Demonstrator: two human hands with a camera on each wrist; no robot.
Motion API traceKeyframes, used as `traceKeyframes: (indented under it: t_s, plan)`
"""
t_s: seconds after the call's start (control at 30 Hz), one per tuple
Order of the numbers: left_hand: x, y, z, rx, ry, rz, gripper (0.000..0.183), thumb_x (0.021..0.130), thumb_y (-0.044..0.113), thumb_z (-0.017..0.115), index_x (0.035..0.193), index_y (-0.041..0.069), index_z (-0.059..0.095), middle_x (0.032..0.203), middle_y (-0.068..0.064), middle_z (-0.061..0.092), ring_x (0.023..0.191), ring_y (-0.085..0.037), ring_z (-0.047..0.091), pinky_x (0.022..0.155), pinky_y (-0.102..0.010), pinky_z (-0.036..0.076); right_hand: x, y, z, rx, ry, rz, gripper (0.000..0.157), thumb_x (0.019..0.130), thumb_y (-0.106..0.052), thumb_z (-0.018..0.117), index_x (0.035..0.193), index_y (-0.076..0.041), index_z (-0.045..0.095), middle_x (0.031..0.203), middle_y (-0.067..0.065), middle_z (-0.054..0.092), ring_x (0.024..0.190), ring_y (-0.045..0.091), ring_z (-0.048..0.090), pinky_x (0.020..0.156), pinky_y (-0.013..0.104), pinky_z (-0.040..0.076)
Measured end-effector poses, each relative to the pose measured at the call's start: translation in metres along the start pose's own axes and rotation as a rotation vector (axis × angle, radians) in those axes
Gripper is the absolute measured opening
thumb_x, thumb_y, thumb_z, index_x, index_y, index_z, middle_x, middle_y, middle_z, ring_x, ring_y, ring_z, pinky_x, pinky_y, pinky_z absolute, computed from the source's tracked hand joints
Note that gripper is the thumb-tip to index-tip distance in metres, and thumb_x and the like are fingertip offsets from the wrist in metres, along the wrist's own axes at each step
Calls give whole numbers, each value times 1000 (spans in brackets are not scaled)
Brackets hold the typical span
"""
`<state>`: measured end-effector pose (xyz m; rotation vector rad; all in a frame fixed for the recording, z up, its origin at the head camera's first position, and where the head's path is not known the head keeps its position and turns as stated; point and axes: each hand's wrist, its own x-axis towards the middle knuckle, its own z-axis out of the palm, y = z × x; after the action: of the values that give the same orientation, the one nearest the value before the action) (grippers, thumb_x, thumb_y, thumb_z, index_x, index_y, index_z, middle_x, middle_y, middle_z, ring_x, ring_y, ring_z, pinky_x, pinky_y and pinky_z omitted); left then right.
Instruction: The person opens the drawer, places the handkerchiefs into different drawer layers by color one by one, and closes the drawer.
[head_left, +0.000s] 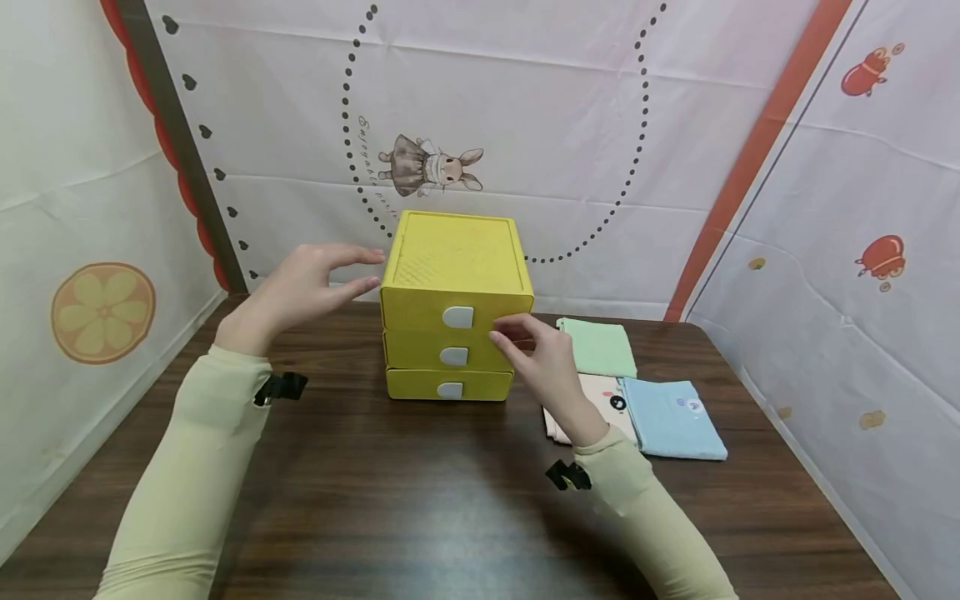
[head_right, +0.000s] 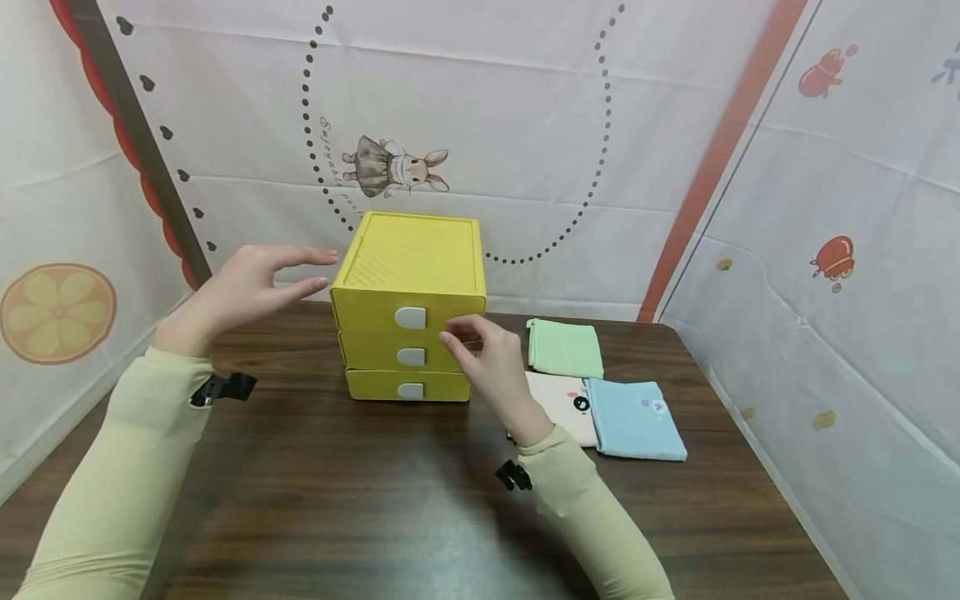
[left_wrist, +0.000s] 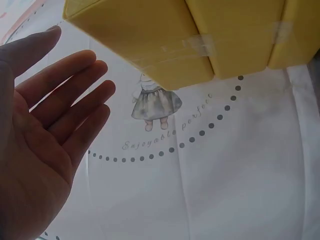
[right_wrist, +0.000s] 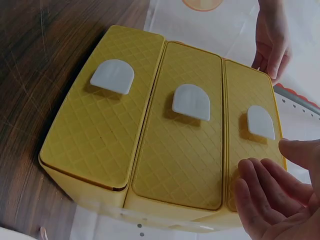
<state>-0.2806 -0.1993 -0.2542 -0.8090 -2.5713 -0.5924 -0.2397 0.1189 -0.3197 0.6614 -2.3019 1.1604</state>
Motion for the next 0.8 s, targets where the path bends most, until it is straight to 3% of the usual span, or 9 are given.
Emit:
traceKeyframes:
  t_s: [0.2, 0.8]
  plan:
    - [3, 2, -2, -30, -37, -9, 47, 83, 50, 52, 121, 22, 56, 121, 7, 56, 115, -16, 48, 94, -41, 36, 2, -1, 4, 6, 1, -3, 25, 82, -33, 62, 96, -12, 66, 87, -4, 67, 75, 6, 62, 66, 25, 51]
    - [15, 3, -10, -64, -136, -53, 46, 79, 55, 55, 114, 27, 60, 114, 9, 59, 109, -14, 52, 91, -40, 39, 5, -1, 13, -15, 14, -17, 24, 82, -32, 62, 95, -12, 66, 85, -5, 68, 73, 3, 61, 65, 20, 49]
